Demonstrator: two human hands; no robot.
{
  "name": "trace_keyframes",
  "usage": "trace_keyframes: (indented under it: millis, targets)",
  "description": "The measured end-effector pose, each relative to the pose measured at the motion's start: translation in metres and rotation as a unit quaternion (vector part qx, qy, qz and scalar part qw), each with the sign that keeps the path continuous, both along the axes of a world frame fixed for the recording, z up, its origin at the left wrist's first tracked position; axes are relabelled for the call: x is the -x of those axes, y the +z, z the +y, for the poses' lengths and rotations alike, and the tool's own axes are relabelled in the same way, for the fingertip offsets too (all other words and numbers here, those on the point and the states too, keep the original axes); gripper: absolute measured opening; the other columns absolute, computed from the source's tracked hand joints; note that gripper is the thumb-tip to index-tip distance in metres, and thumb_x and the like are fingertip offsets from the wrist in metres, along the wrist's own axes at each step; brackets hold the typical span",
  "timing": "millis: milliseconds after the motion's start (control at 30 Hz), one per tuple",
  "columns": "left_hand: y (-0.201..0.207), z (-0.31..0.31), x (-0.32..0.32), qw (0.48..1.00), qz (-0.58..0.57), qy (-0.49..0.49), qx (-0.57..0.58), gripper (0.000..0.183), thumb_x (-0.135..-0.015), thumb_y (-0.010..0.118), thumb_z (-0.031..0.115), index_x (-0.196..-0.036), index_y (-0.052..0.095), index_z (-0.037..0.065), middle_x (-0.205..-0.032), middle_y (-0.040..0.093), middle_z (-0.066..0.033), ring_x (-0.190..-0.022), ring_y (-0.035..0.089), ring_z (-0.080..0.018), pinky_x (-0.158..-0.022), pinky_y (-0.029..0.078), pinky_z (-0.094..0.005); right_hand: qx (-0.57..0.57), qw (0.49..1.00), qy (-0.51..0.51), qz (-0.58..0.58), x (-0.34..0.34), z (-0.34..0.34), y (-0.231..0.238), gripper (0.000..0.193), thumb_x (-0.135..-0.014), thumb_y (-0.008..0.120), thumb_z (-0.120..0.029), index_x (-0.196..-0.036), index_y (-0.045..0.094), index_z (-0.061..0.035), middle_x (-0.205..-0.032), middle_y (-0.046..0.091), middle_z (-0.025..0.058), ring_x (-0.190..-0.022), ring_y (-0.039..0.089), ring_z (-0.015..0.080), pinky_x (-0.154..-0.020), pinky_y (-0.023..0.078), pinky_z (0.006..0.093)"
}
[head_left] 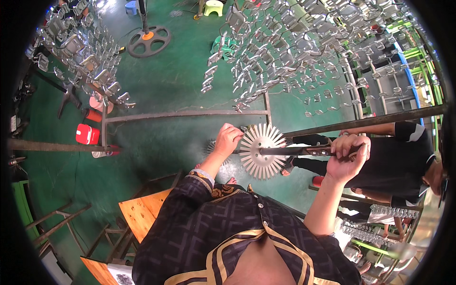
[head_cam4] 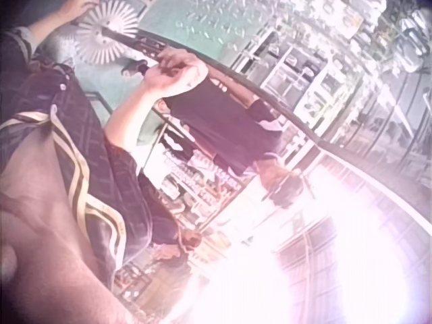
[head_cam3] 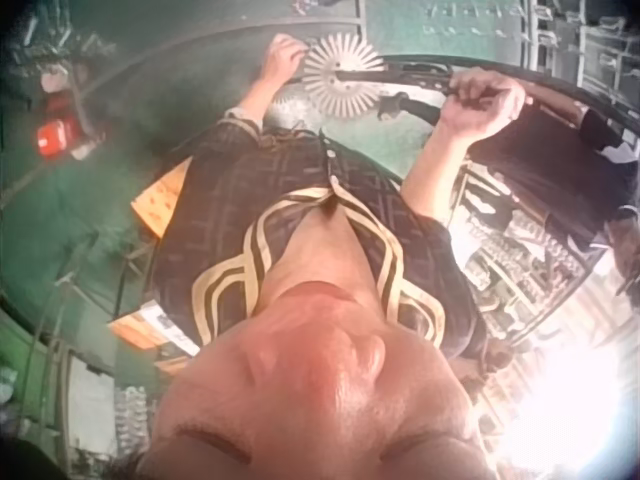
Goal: The person hangs small metal chain-linked components one by one onto the hooks of a rotating vertical metal jig by hand.
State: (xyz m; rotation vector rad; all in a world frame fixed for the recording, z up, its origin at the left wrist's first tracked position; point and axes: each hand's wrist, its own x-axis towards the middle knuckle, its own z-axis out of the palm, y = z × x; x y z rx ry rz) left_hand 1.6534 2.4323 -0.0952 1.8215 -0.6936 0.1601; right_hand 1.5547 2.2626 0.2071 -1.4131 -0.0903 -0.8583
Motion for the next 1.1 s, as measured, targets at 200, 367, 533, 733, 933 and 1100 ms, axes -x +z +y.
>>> trace_keyframes:
  millis: [200,367,533,733,933,1100]
  targets:
    - [0.001,0.000,-0.001,1.000,-0.003,0.003,0.001,0.015,-0.061,0.067,0.002,-0.074,0.064,0.009,-0.078,0.063,-0.0022,-0.083,0.053,-0.0241,-0.076,0.045,-0.0349,-0.009,1.000,0.014,-0.002,0.001,0.002,0.000,0.025,-0.089,0.050,-0.028,-0.084,0.044,-0.0044,-0.054,0.038,0.0043,-0.043,0.035,0.0134,-0.042,0.035,0.0287]
    - [-0.001,-0.003,-0.002,1.000,-0.008,-0.001,-0.019,0.017,-0.060,0.067,0.001,-0.074,0.064,0.009,-0.077,0.063,-0.0024,-0.082,0.054,-0.0233,-0.075,0.046,-0.0349,-0.007,1.000,0.012,0.002,0.001,0.003,0.000,0.024,-0.089,0.050,-0.027,-0.084,0.044,-0.0046,-0.054,0.038,0.0048,-0.043,0.035,0.0139,-0.042,0.035,0.0291]
    - [-0.001,-0.003,-0.005,0.999,-0.001,-0.023,-0.027,0.017,-0.061,0.069,0.002,-0.076,0.065,0.010,-0.078,0.064,-0.0036,-0.082,0.054,-0.0241,-0.075,0.046,-0.0346,-0.004,1.000,0.001,-0.004,0.002,0.005,0.000,0.024,-0.089,0.049,-0.027,-0.084,0.043,-0.0046,-0.054,0.038,0.0050,-0.043,0.035,0.0136,-0.042,0.035,0.0291]
    - [0.013,0.025,-0.006,0.999,0.047,0.020,-0.006,0.014,-0.066,0.071,0.009,-0.079,0.066,0.009,-0.081,0.065,-0.0053,-0.082,0.057,-0.0257,-0.074,0.046,-0.0350,-0.001,1.000,-0.002,0.002,0.005,0.003,-0.002,0.024,-0.089,0.049,-0.028,-0.083,0.045,-0.0048,-0.054,0.037,0.0039,-0.044,0.034,0.0125,-0.043,0.035,0.0282]
    - [-0.067,0.107,0.011,0.973,0.134,0.125,-0.144,0.008,-0.075,0.064,0.015,-0.077,0.064,0.007,-0.081,0.065,-0.0090,-0.075,0.060,-0.0286,-0.074,0.046,-0.0355,0.000,1.000,0.007,-0.002,0.009,0.006,-0.002,0.024,-0.089,0.049,-0.028,-0.083,0.045,-0.0051,-0.055,0.037,0.0033,-0.044,0.033,0.0119,-0.043,0.035,0.0281]
    - [-0.149,0.183,0.075,0.833,0.307,-0.004,-0.461,0.018,-0.072,0.060,0.020,-0.079,0.067,0.005,-0.086,0.065,-0.0158,-0.084,0.062,-0.0334,-0.076,0.050,-0.0417,-0.011,1.000,-0.008,-0.005,0.010,0.008,-0.003,0.023,-0.089,0.049,-0.026,-0.083,0.046,-0.0041,-0.054,0.037,0.0040,-0.043,0.034,0.0127,-0.041,0.035,0.0290]
